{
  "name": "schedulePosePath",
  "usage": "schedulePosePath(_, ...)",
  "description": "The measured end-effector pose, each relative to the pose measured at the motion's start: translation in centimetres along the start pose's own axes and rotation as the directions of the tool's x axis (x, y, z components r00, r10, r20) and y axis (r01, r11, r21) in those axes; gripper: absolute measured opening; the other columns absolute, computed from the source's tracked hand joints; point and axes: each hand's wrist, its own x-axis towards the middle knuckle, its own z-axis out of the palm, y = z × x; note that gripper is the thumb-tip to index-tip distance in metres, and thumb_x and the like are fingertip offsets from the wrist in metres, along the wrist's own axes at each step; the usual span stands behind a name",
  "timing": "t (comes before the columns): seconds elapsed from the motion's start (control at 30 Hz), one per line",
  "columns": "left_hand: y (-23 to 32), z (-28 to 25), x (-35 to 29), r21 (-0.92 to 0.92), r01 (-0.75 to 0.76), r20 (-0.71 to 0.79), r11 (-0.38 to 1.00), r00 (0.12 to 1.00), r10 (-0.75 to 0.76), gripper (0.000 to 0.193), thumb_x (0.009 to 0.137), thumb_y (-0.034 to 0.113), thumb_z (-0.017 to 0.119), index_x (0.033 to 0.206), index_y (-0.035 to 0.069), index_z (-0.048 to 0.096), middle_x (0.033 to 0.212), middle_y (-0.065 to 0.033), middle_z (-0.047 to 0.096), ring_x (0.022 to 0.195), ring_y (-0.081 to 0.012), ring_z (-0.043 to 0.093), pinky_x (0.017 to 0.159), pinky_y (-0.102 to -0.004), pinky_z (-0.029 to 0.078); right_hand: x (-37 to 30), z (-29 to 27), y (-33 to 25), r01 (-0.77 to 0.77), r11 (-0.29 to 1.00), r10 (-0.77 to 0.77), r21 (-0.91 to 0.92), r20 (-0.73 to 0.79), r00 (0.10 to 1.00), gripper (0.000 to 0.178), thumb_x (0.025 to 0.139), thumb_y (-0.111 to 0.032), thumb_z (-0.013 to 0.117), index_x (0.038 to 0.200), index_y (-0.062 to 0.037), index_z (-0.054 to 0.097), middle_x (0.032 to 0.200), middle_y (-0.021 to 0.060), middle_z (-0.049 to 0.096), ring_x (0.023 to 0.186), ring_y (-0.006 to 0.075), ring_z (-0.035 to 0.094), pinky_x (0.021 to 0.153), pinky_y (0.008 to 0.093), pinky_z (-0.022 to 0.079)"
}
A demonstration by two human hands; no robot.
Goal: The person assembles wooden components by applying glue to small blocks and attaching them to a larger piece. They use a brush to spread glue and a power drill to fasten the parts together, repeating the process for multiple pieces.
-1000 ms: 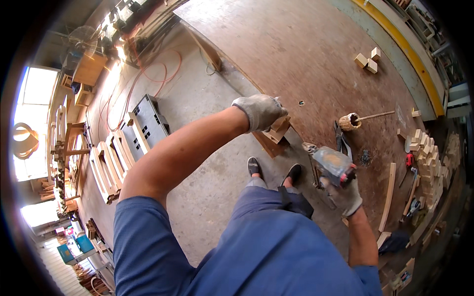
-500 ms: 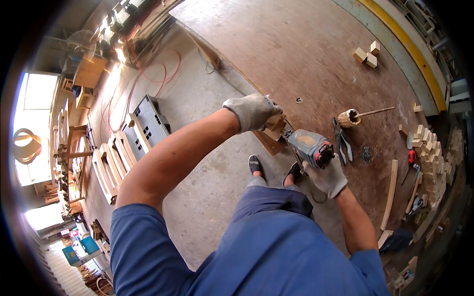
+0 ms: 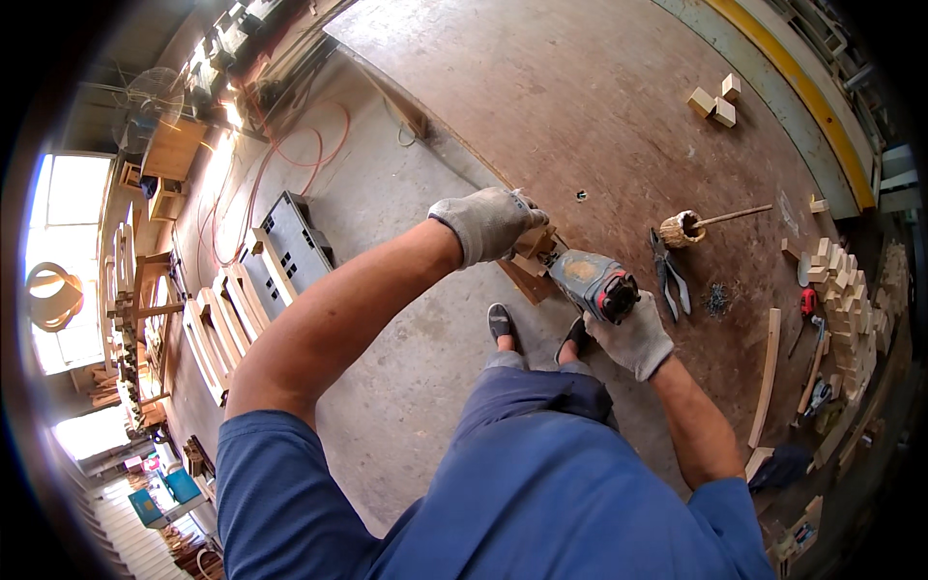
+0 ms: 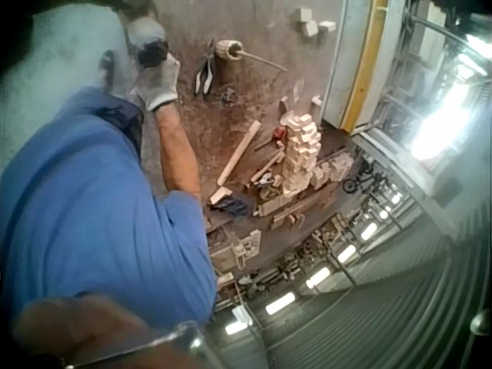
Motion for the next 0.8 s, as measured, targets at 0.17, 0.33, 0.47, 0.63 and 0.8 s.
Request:
schedulePosePath(0.17,0.1,0.0,0.1,0.007,-0.001,0.003,1.000,1.000,0.001,0.070,0.076,0.009,0.084,0.142,0.011,0.060,0.133,-0.0152,0.067,0.124,-0.0361,0.064,0.105,-0.0431,0.054,0.1,0.0,0.0,0.015,1.000,-0.015,-0.009,0.002,1.000,0.019,0.078,-0.017,0.077,0.093,-0.0067,0.072,0.084,0.0161,0.073,0.080,0.0385,0.074,0.072,0.0468,0.061)
schedulePosePath(0.33,0.1,0.1,0.1,0.023,0.011,0.017,1.000,1.000,-0.012,0.071,0.077,0.010,0.084,0.143,0.012,0.060,0.133,-0.0152,0.067,0.124,-0.0361,0.064,0.105,-0.0431,0.054,0.2,0.1,0.0,-0.006,0.997,0.008,-0.081,0.034,0.999,0.019,0.079,-0.020,0.074,0.092,-0.0070,0.072,0.083,0.0167,0.073,0.078,0.0392,0.073,0.072,0.0482,0.060)
schedulePosePath(0.47,0.3,-0.2,0.2,0.038,0.031,0.041,0.999,0.999,-0.033,0.071,0.078,0.010,0.085,0.144,0.012,0.059,0.133,-0.0148,0.067,0.124,-0.0359,0.064,0.105,-0.0431,0.054,0.2,0.1,-0.2,-0.015,0.997,0.018,-0.081,0.035,0.999,0.019,0.080,-0.023,0.073,0.091,-0.0073,0.072,0.083,0.0175,0.073,0.079,0.0396,0.072,0.072,0.0485,0.060)
schedulePosePath(0.63,0.2,-0.1,0.2,0.044,0.033,0.046,0.999,0.998,-0.035,0.071,0.078,0.010,0.085,0.144,0.012,0.059,0.133,-0.0145,0.067,0.124,-0.0354,0.064,0.105,-0.0430,0.054,0.3,-0.3,-0.5,0.000,0.993,0.007,-0.114,0.067,0.998,0.020,0.080,-0.023,0.074,0.092,-0.0074,0.073,0.084,0.0173,0.073,0.081,0.0391,0.073,0.074,0.0479,0.060)
schedulePosePath(0.8,0.2,0.1,0.3,0.043,0.033,0.039,0.999,0.999,-0.035,0.071,0.077,0.009,0.084,0.144,0.011,0.059,0.134,-0.0147,0.067,0.124,-0.0354,0.064,0.105,-0.0432,0.054,0.3,-0.4,-0.8,-0.007,0.993,0.014,-0.115,0.060,0.998,0.020,0.080,-0.022,0.074,0.093,-0.0074,0.073,0.085,0.0177,0.073,0.082,0.0391,0.073,0.074,0.0476,0.060)
